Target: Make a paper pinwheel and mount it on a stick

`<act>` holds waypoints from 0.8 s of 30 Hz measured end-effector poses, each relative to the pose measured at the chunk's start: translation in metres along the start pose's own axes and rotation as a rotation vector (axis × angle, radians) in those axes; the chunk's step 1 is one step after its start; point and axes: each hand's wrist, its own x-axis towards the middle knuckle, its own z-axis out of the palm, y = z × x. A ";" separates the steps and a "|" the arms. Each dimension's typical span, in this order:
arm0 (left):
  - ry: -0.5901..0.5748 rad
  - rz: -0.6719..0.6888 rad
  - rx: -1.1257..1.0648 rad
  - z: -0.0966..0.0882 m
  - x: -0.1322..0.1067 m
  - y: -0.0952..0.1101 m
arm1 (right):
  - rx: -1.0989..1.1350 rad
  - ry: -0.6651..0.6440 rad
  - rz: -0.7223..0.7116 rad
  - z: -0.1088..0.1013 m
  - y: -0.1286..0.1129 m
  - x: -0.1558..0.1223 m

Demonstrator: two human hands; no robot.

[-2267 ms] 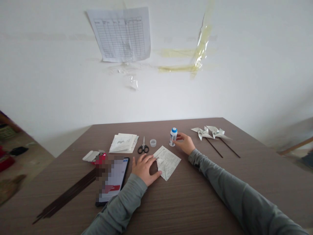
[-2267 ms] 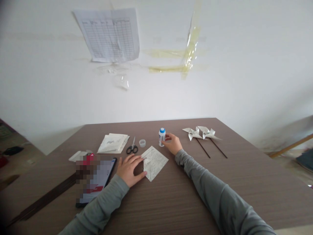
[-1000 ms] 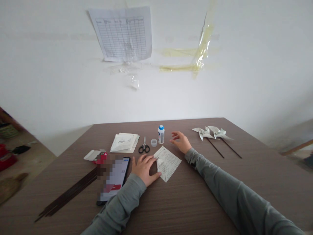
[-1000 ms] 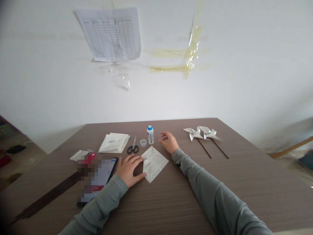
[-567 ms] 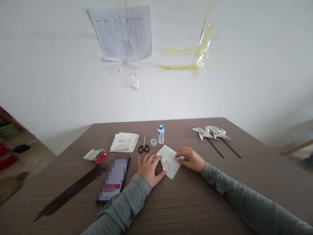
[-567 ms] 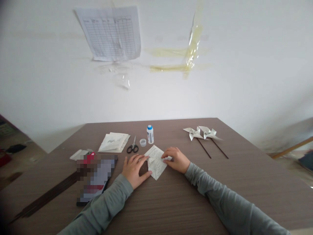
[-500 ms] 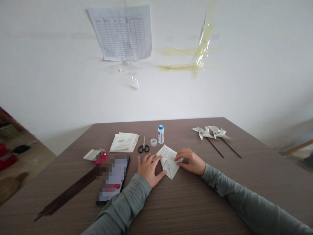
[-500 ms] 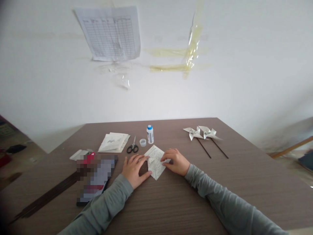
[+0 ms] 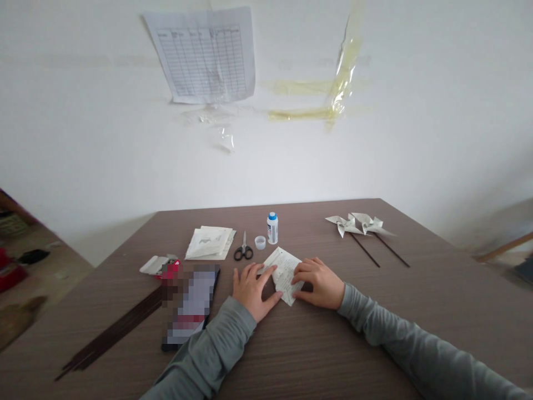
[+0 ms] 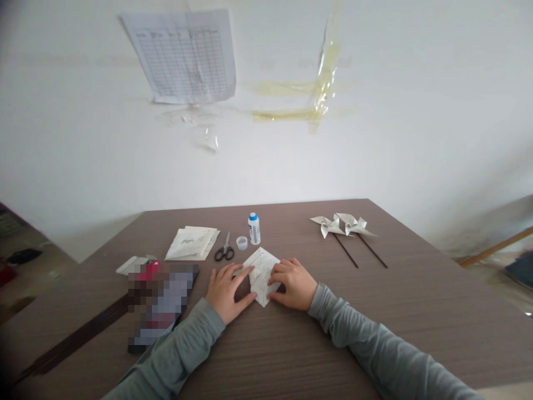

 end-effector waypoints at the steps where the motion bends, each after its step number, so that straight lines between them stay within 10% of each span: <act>1: -0.002 0.004 -0.004 -0.001 0.000 0.001 | -0.008 0.005 0.001 0.000 0.000 0.000; 24: -0.015 0.014 -0.025 -0.005 0.001 0.005 | -0.044 0.008 -0.041 0.005 0.004 -0.001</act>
